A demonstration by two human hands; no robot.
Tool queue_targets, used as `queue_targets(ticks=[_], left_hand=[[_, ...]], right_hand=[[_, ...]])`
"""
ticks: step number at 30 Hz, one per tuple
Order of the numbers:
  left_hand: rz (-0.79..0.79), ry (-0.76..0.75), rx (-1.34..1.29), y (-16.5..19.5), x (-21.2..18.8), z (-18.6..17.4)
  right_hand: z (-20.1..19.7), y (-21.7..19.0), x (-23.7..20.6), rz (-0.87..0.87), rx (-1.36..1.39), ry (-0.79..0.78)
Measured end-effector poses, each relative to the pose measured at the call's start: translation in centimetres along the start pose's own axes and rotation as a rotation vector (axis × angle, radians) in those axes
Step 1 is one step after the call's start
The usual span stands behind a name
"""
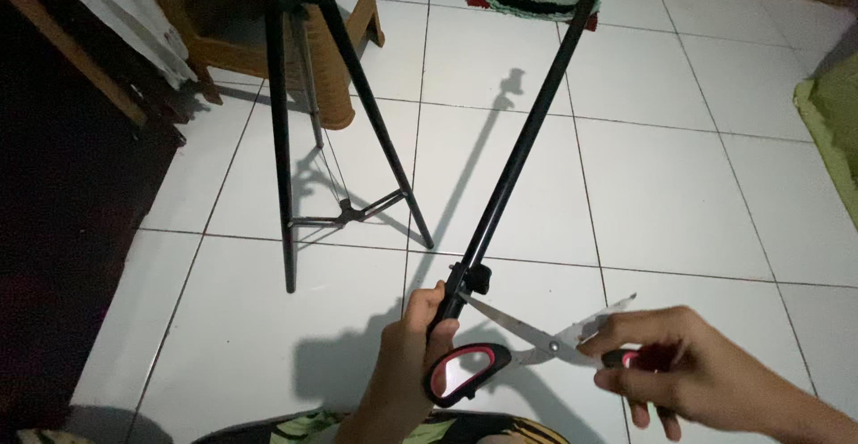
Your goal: The person sits on the tiled floor and takes apart a black tripod light stand, separating the telescoping center column with the phone mount from the tripod leg base. They use scissors to grip and twist a locking knob on the column, then continue loosening the knob by hand.
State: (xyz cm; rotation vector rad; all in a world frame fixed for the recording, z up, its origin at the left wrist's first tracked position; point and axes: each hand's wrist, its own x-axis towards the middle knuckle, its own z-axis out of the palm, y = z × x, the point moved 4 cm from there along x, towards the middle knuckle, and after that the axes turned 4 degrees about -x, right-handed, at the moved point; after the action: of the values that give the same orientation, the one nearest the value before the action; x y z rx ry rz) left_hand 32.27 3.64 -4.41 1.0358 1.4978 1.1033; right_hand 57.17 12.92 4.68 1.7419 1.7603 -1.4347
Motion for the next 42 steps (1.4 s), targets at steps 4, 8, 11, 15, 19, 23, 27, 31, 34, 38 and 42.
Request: queue_targets(ticks=[4,8,11,15,19,23,27,31,34,38,42], left_hand=[[0.199,-0.045,0.04,0.1,0.5,-0.3],[0.247,-0.089,0.103,-0.4,0.9,-0.6],[0.824,0.07,0.136,1.1,0.2,-0.7],[0.15,-0.097,0.112,-2.6,2.4,0.5],[0.126,-0.15,0.068,-5.5,3.0,0.9],[0.064,-0.174,-0.021,-9.3,3.9,1.5],[0.221,-0.221,-0.176,-11.1,5.0,1.9],[-0.071,-0.288,-0.181,-12.5,7.1,1.2],[-0.091,-0.3,-0.203,-12.0,8.8,0.1],[-0.159,-0.291,-0.249,-11.5,10.7,-1.1],[-0.142,-0.31,-0.097,-11.4,12.3,-1.8]], right_hand=[[-2.1,-0.8,0.2,-0.063,-0.11,-0.015],[-2.1,-0.9,1.4,-0.553,-0.515,0.108],[0.6,0.7,2.0,-0.76,-0.889,0.409],[1.8,4.6,3.9,-0.005,-0.756,0.373],[2.6,4.4,5.5,0.107,-0.394,0.138],[4.1,5.0,7.1,0.168,-0.26,-0.034],[5.0,6.5,8.3,0.164,0.009,-0.134],[5.1,4.7,9.9,-0.046,-0.245,-0.129],[4.9,2.3,10.8,-0.159,-0.355,-0.088],[4.3,0.9,12.6,-0.177,-0.36,-0.057],[4.1,0.8,15.3,-0.545,-0.422,0.098]])
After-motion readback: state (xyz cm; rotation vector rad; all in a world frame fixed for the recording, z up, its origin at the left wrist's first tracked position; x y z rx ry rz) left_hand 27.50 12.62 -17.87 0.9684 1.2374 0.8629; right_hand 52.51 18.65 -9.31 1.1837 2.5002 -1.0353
